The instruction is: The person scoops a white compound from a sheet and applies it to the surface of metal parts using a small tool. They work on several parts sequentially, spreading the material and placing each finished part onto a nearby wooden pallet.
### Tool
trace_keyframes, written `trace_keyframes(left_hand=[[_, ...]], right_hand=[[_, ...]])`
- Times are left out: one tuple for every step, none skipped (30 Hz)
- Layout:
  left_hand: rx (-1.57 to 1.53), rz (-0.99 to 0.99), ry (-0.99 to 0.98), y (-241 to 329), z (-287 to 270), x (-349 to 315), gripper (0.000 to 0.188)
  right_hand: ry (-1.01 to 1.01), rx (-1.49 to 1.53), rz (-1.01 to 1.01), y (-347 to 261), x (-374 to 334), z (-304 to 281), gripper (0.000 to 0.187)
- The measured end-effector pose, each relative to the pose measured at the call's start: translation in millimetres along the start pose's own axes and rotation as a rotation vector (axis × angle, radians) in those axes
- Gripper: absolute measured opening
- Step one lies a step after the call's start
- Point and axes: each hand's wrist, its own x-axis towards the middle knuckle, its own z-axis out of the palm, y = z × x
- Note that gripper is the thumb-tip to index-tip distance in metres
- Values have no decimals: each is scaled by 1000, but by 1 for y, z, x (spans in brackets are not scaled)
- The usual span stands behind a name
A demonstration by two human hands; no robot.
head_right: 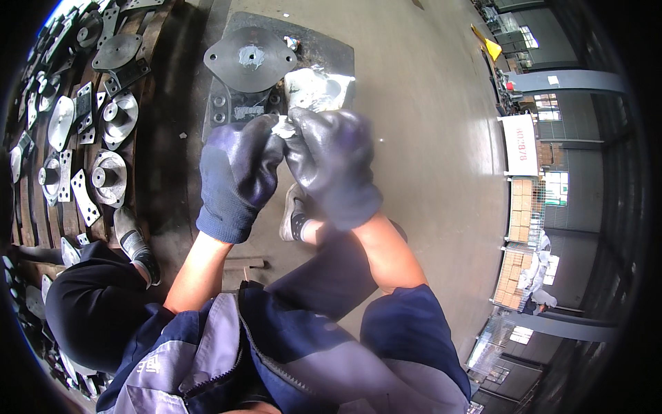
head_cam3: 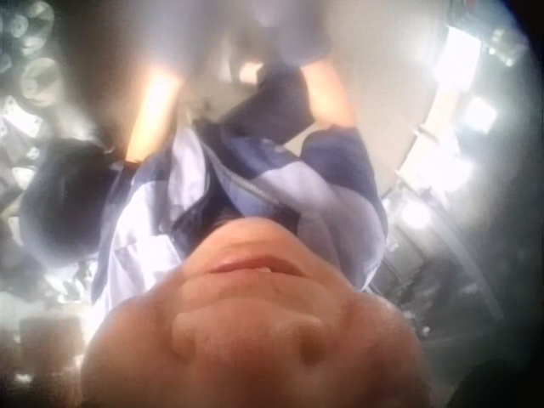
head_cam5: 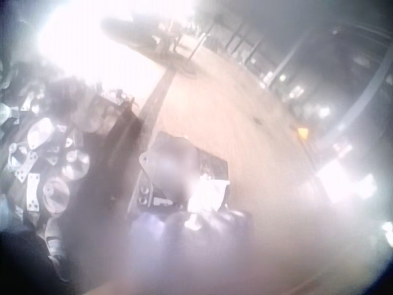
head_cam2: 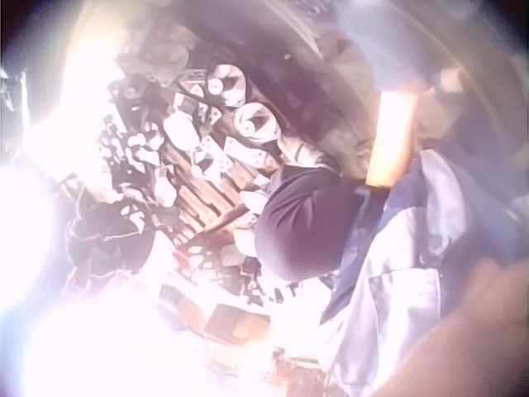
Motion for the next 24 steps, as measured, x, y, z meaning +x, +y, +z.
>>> trace_keyframes(left_hand=[[9, 3, 17, 0, -4, 1, 36], [17, 7, 34, 0, -6, 2, 37], [-61, -5, 111, -2, -3, 1, 36], [-206, -119, 74, -6, -2, -4, 33], [-426, -248, 43, -4, -2, -5, 29], [-640, -383, 7, -2, -4, -5, 29], [-697, -437, -19, -1, -4, -6, 31], [-753, -491, -44, -2, -2, -8, 34], [-814, -547, -69, -3, 0, -10, 38], [-783, -537, -87, -4, 0, -10, 39], [-750, -528, -104, -6, -1, -10, 39], [-510, -301, -134, -18, -1, -8, 38], [-261, -85, -108, -27, -2, -4, 39], [-244, -85, -106, -27, -2, -3, 38], [-222, -87, -104, -22, -7, 3, 37], [-201, -89, -102, -18, -11, 8, 36], [-209, -52, -80, -15, -12, 11, 37], [-168, -20, -79, -14, -11, 11, 37], [-127, 13, -78, -14, -11, 10, 37], [-87, 46, -77, -13, -11, 9, 37], [-54, 32, -72, -11, -12, 7, 32], [-21, 18, -68, -8, -12, 4, 28], [12, 5, -63, -6, -12, 3, 25], [12, 11, -43, -5, -12, 3, 25]], right_hand=[[-28, -7, 16, -4, 4, -7, 32], [-4, -18, -9, -5, 6, -7, 32], [20, -34, -31, -7, 9, -9, 34], [1, -5, -33, -5, 10, -8, 33], [-18, 25, -35, -4, 11, -8, 33], [-38, 61, -34, -4, 10, -6, 32], [-146, 83, 65, -11, 7, -10, 38], [-131, 87, 71, -11, 6, -7, 38], [-120, 88, 77, -10, 3, -4, 38], [-108, 89, 82, -10, 1, -2, 38], [-104, 59, 88, -12, 1, -1, 37], [-101, 21, 94, -13, 1, -2, 36], [-98, -17, 101, -14, 1, -3, 35], [-86, -62, 73, -14, 4, -6, 34], [-75, -102, 45, -14, 9, -10, 32], [-64, -143, 17, -14, 12, -12, 31], [-70, -149, -2, -13, 13, -12, 32], [-77, -157, -22, -13, 13, -13, 32], [-84, -164, -42, -12, 13, -13, 33], [-61, -127, -29, -12, 13, -13, 32], [-38, -90, -20, -12, 14, -12, 31], [-14, -53, -10, -12, 14, -12, 30], [-27, -5, 6, -11, 16, -13, 29], [-37, 47, 20, -10, 19, -14, 29]])
